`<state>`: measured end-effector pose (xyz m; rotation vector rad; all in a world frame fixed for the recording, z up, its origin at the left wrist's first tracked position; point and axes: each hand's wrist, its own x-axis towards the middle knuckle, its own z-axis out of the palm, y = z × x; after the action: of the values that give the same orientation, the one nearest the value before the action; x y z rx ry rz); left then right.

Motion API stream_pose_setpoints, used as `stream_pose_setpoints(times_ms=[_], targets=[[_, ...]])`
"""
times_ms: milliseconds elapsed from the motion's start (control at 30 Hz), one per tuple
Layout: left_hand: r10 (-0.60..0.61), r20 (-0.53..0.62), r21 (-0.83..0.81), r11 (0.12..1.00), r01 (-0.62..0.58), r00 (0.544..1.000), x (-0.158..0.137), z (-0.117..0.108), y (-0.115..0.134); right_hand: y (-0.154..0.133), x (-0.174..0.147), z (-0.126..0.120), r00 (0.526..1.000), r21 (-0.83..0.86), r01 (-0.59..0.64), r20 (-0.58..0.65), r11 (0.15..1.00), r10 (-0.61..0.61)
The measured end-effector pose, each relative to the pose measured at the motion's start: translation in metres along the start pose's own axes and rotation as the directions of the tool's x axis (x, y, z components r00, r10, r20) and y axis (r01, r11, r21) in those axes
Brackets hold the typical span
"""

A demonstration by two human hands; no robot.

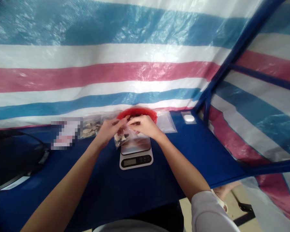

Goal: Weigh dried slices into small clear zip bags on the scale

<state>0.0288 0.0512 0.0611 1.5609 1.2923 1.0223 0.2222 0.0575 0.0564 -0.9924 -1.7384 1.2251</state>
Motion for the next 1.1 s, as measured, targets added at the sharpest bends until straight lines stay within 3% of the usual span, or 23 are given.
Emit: stream_pose_setpoints(times_ms=[300, 467, 900, 1100], targets=[[-0.085, 0.088, -0.31, 0.944, 0.108, 0.992, 0.008, -0.001, -0.011, -0.003, 0.006, -0.01, 0.991, -0.015, -0.113, 0.077, 0.993, 0.114], [-0.072, 0.067, -0.324, 0.942, 0.09, 0.995, 0.008, 0.0, -0.012, -0.012, 0.009, -0.013, 0.975, -0.156, -0.094, 0.186, 0.983, 0.123], [-0.155, 0.066, -0.195, 0.967, 0.165, 0.986, 0.004, 0.0, -0.004, -0.009, 0.009, -0.013, 0.977, -0.334, 0.008, 0.202, 0.943, 0.063], [-0.183, 0.132, -0.272, 0.938, 0.213, 0.974, 0.006, -0.004, -0.005, -0.008, 0.009, -0.012, 0.982, -0.349, 0.016, 0.181, 0.937, 0.05]])
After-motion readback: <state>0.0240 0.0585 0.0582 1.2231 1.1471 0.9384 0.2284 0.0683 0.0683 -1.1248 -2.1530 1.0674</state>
